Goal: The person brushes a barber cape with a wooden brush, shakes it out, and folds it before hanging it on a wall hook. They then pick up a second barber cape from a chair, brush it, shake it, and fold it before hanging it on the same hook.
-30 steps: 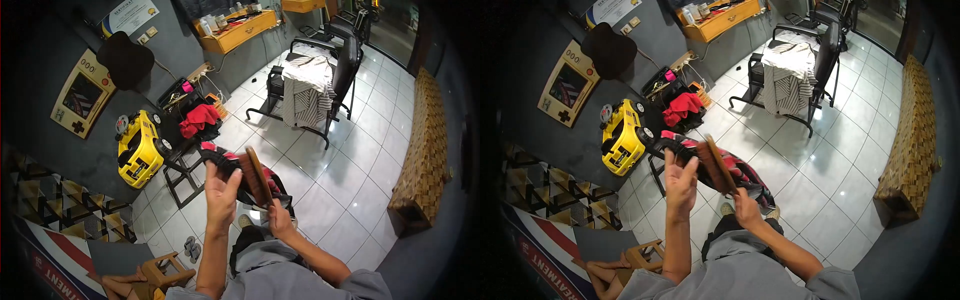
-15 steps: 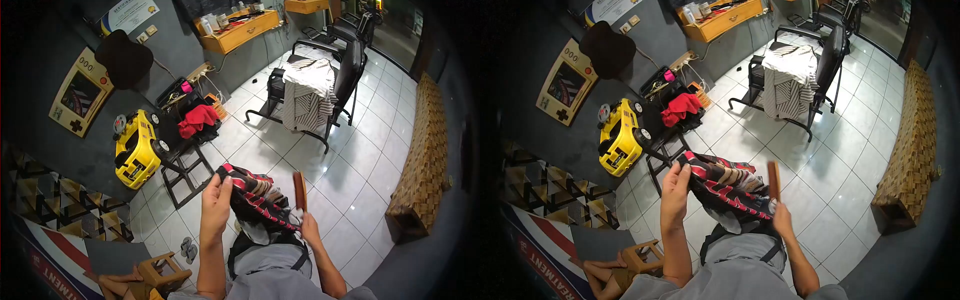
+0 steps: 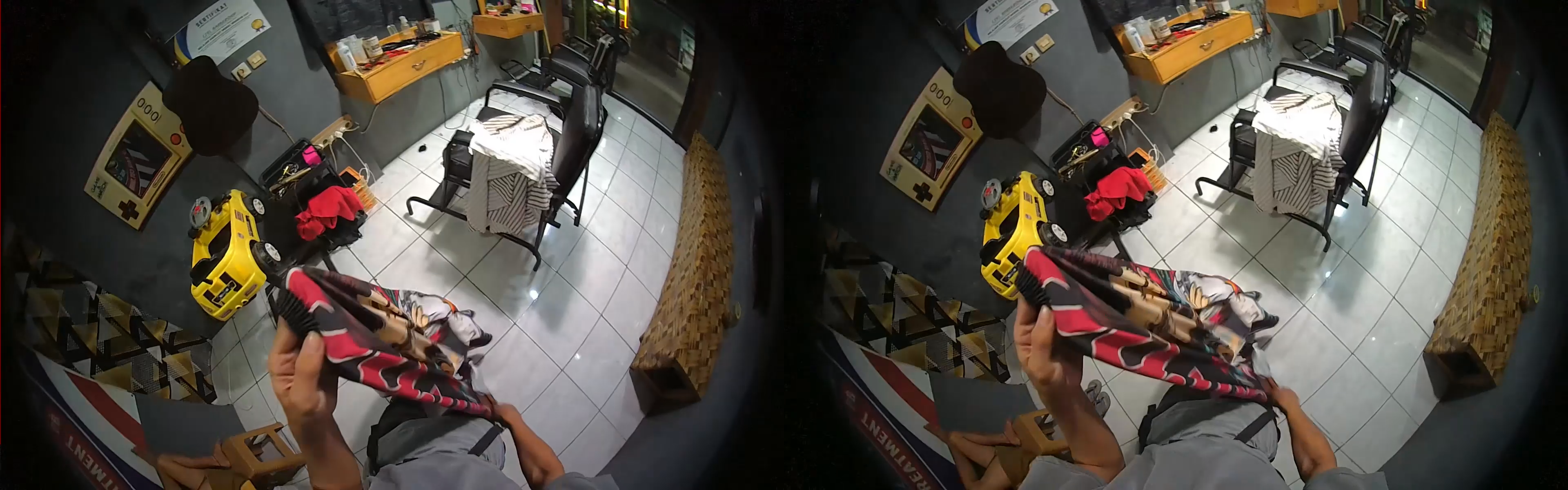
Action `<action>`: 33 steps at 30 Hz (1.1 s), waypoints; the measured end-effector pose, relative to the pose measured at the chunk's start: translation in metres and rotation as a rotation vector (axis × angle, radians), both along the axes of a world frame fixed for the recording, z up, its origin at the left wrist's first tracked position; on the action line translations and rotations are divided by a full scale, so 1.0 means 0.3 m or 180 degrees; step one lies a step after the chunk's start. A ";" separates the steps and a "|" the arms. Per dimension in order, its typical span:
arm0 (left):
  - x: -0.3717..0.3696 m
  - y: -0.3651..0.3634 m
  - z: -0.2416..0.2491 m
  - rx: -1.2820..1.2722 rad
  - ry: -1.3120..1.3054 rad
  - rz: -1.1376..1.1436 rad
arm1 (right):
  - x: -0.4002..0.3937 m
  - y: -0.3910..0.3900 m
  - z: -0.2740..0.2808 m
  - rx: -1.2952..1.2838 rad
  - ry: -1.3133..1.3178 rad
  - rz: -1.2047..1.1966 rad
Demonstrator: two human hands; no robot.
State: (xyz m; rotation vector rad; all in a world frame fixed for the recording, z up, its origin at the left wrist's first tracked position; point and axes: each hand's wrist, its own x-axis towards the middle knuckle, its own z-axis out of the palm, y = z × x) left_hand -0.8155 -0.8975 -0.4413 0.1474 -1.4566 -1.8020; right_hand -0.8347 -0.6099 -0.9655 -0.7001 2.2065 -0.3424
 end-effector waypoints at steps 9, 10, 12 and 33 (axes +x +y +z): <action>0.034 -0.076 -0.242 0.0634 -0.1145 0.0232 | -0.099 -0.198 0.484 -0.1693 0.0608 -0.2058; 0.026 -0.066 -0.251 0.0429 -0.1317 0.0292 | -0.125 -0.289 0.658 -0.2193 0.0496 -0.2158; 0.023 -0.057 -0.260 0.0223 -0.1463 0.0356 | -0.133 -0.413 0.968 -0.2585 -0.0635 -0.2248; 0.195 -0.269 -0.292 0.0063 -0.1218 0.1321 | -0.163 -0.363 0.590 -0.1436 0.0210 -0.1087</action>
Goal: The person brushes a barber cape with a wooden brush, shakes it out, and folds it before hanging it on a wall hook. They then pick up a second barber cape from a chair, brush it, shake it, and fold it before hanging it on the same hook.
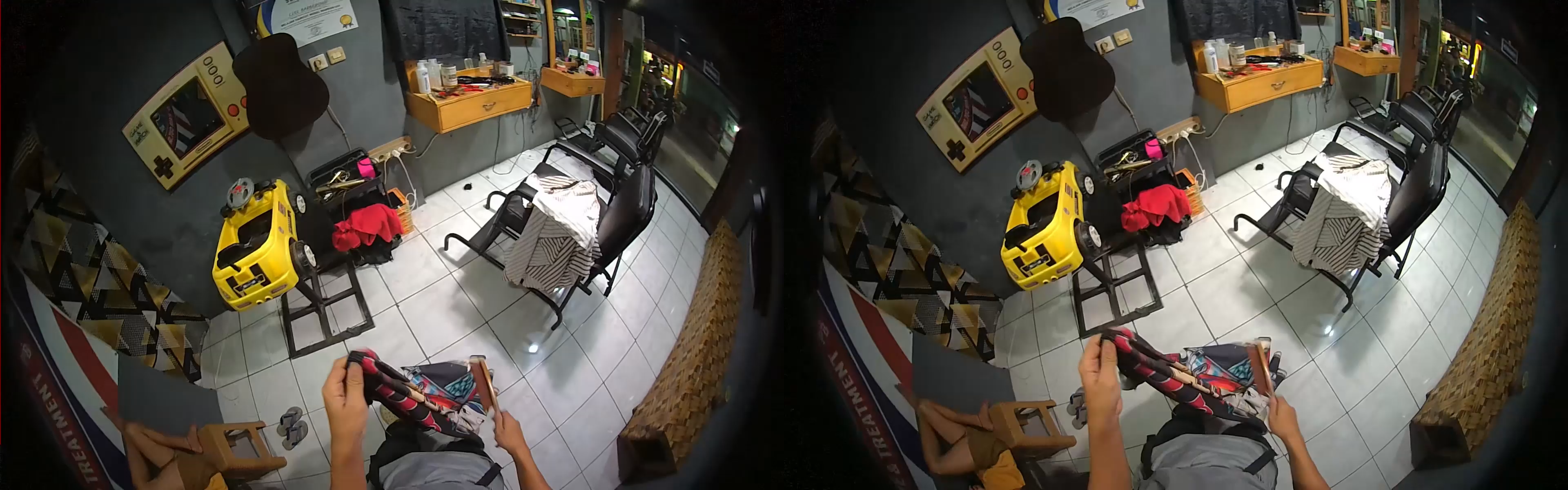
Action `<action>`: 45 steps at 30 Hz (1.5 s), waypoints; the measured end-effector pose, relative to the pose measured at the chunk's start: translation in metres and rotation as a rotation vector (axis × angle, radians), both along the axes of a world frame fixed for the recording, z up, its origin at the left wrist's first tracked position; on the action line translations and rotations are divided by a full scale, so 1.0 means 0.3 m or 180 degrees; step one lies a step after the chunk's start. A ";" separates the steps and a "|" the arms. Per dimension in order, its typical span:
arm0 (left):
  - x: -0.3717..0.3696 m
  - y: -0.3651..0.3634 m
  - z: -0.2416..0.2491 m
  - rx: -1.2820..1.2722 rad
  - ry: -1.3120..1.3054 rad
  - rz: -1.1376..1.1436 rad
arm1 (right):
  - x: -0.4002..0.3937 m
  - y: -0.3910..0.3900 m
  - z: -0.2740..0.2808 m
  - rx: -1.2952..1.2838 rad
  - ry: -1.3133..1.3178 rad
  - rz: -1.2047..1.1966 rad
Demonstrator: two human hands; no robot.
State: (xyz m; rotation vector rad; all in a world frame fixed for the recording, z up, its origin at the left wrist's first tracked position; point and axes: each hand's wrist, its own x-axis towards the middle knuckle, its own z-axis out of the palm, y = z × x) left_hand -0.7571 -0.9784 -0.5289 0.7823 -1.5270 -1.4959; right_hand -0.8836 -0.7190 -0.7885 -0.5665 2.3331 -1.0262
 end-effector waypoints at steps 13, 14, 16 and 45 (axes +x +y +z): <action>-0.059 -0.199 0.133 0.0214 0.2065 -0.0301 | 0.138 -0.335 0.159 0.0810 0.0112 0.1804; -0.046 -0.228 0.147 0.0265 0.2357 -0.0332 | 0.127 -0.279 0.055 0.1648 0.0011 0.1842; -0.020 -0.291 0.154 0.0348 0.2872 -0.0511 | 0.092 -0.090 -0.247 0.2218 0.0068 0.1947; 0.070 -0.736 0.102 0.2559 0.3844 -0.1630 | 0.202 -0.823 0.174 -0.0035 -0.1487 -0.0650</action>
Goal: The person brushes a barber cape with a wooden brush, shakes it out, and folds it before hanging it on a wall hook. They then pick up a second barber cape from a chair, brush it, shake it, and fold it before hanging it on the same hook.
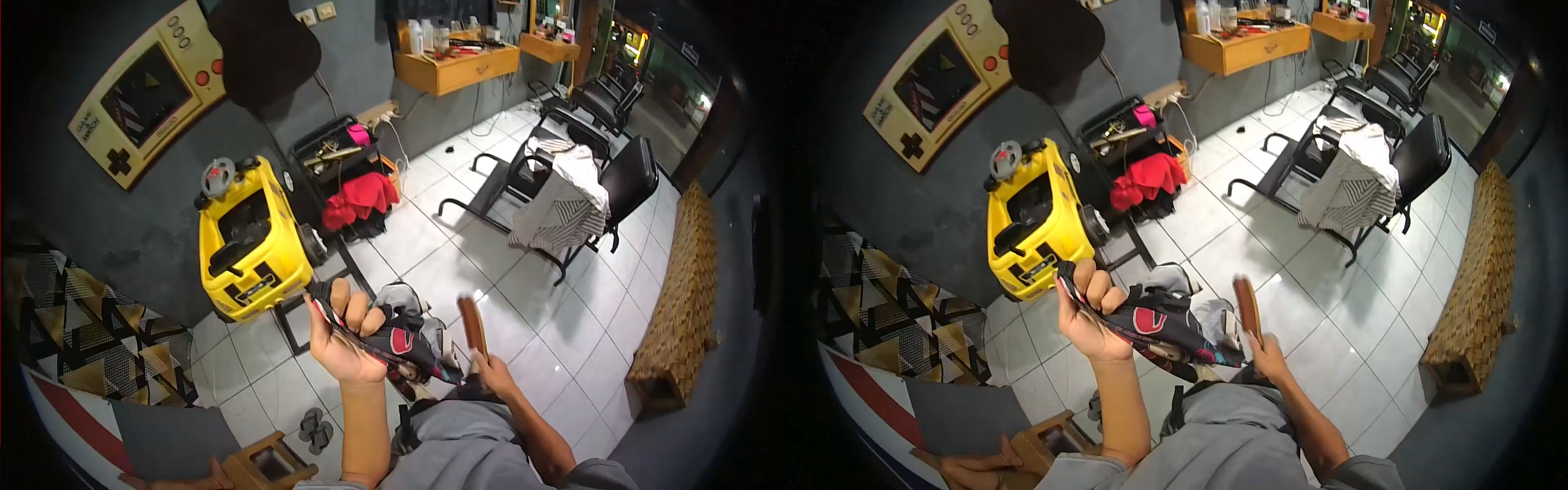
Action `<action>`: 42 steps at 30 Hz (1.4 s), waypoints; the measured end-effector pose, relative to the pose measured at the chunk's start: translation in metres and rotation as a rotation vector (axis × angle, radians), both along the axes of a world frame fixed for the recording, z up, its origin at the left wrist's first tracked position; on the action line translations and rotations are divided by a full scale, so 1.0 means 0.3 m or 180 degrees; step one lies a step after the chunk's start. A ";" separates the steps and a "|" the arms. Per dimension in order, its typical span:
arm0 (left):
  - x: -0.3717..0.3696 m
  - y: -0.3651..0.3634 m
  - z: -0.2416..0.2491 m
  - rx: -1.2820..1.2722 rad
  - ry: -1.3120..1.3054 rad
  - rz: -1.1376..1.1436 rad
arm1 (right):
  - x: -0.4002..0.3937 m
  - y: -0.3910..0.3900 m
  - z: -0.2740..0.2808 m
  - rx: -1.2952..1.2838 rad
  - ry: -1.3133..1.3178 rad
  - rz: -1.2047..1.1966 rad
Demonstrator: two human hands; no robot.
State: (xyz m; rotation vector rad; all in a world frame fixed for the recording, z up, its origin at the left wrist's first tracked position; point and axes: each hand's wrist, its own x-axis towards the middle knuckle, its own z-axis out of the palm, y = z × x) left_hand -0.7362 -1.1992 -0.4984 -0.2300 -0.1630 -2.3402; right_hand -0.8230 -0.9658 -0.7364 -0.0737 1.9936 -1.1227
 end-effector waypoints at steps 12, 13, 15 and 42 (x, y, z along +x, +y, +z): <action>-0.052 0.056 0.027 -0.0394 -0.0273 0.0035 | -0.075 -0.327 0.317 -0.1986 0.0784 0.0458; -0.056 0.050 0.031 -0.0658 -0.0433 0.0184 | -0.081 -0.318 0.309 -0.2079 0.0752 0.0328; -0.051 0.030 0.020 -0.1124 -0.0603 0.0341 | -0.088 -0.295 0.342 -0.2172 0.0681 0.0231; 0.018 -0.076 -0.035 -0.5591 -0.4087 0.0431 | -0.259 -0.059 0.380 -0.1887 0.1479 -0.0178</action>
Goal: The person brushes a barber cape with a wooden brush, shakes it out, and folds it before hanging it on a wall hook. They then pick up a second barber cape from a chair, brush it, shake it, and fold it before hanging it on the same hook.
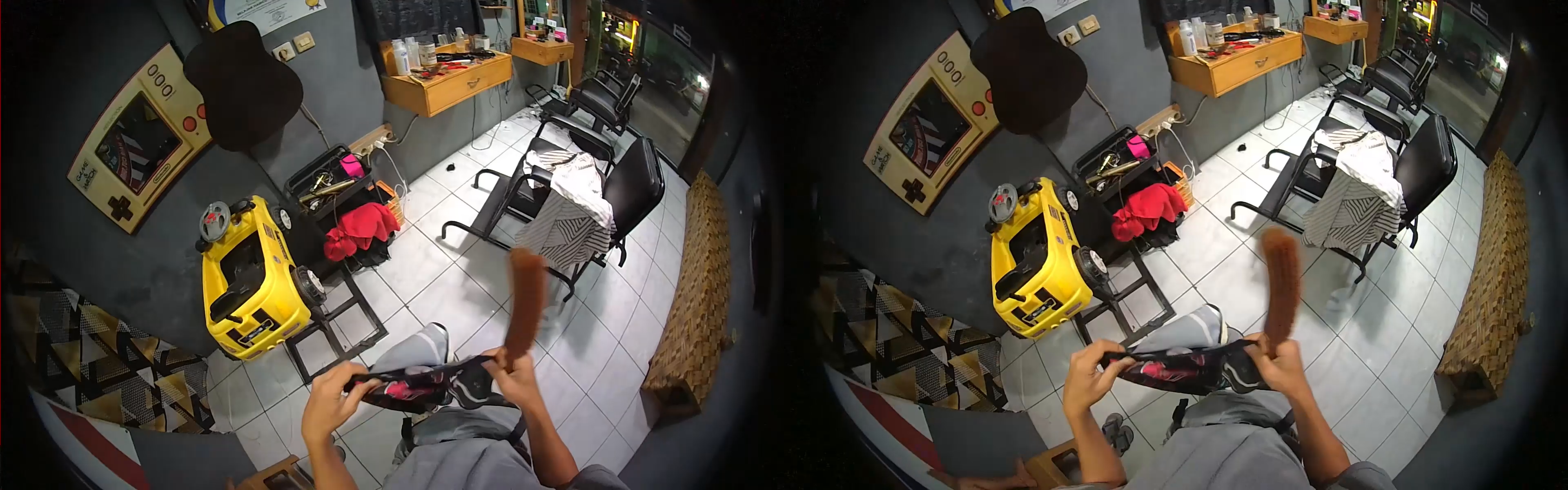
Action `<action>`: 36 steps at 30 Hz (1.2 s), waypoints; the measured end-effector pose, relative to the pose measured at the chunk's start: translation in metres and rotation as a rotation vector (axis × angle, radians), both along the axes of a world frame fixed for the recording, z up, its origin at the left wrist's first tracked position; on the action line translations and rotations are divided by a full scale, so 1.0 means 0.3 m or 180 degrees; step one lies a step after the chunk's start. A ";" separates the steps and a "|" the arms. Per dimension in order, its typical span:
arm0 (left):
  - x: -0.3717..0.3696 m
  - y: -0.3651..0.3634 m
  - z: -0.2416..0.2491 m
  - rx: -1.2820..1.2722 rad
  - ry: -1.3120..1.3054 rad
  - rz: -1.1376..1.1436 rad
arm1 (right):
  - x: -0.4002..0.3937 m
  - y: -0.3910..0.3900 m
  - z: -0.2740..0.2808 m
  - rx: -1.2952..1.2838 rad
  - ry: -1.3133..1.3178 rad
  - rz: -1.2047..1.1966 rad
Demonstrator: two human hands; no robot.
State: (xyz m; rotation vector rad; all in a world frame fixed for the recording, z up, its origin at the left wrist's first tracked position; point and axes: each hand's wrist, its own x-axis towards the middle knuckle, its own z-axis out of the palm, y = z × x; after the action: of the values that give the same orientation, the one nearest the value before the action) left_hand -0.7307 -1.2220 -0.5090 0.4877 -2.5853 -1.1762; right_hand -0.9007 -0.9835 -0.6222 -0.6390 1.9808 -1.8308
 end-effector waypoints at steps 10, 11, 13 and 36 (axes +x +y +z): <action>0.027 -0.052 -0.336 -0.0999 0.0193 0.0947 | -0.020 0.129 0.209 -0.1030 0.0855 -0.0552; 0.034 -0.061 -0.382 -0.0882 0.0236 0.1170 | -0.022 0.136 0.213 -0.1071 0.0810 -0.0522; 0.044 -0.050 -0.389 -0.1037 0.0154 0.1432 | -0.028 0.164 0.216 -0.0894 0.0684 -0.0697; -0.399 0.356 -0.137 0.0662 0.0755 -0.0297 | -0.128 -0.062 0.184 0.0084 0.0344 -0.0204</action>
State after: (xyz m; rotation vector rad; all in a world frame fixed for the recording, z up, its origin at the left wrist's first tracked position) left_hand -0.8504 -1.1151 -0.5502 0.2517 -2.3193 -1.4481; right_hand -0.9391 -1.0021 -0.5672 -0.6872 2.1143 -1.8395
